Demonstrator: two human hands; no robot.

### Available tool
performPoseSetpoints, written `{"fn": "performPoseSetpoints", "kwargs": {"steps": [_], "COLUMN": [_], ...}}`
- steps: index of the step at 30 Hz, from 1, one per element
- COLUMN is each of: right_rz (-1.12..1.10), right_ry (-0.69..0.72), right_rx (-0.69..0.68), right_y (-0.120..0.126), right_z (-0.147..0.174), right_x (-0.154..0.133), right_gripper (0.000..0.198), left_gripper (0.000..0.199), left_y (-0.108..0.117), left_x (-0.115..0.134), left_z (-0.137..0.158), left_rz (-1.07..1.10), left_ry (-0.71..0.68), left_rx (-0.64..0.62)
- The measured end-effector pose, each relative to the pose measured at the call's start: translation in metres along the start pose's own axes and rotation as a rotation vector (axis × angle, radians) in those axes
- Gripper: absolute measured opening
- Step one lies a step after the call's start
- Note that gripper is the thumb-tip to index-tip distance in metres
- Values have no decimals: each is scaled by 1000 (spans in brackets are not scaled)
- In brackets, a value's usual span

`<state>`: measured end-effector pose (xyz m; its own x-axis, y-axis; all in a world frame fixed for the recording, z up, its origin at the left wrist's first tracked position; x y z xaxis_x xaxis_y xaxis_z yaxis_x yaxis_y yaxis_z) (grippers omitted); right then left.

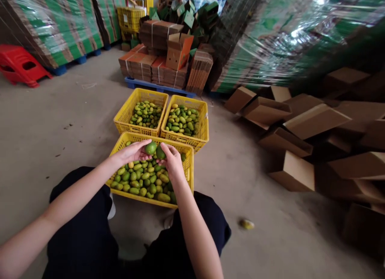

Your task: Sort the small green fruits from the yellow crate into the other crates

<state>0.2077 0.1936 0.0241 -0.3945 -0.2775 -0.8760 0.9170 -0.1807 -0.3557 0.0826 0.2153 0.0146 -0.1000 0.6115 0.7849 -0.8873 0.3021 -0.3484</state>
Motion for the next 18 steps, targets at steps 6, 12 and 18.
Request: {"fn": "performPoseSetpoints", "kwargs": {"steps": [6,12,18], "right_rz": [171,269,8], "right_ry": [355,631,496], "right_rx": [118,21,51], "right_y": [13,1,7], "right_z": [6,17,14], "right_x": [-33,-53,-45], "right_gripper": [42,38,43], "left_gripper": [50,43,39], "left_y": [7,-1,3], "left_x": [40,64,55], "left_z": [13,35,21], "left_rz": [-356,-473,-1], "left_ry": [-509,-837,-586], "left_rx": [159,178,22]}}
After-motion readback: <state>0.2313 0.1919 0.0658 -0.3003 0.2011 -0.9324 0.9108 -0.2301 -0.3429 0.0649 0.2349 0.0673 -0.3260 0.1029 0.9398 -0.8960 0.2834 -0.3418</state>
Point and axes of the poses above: each hand's wrist, its own z-axis away from the middle knuckle, its own y-axis out of the back of the hand, x = y × z, the point moved 9 cm from there along -z, towards the middle knuckle
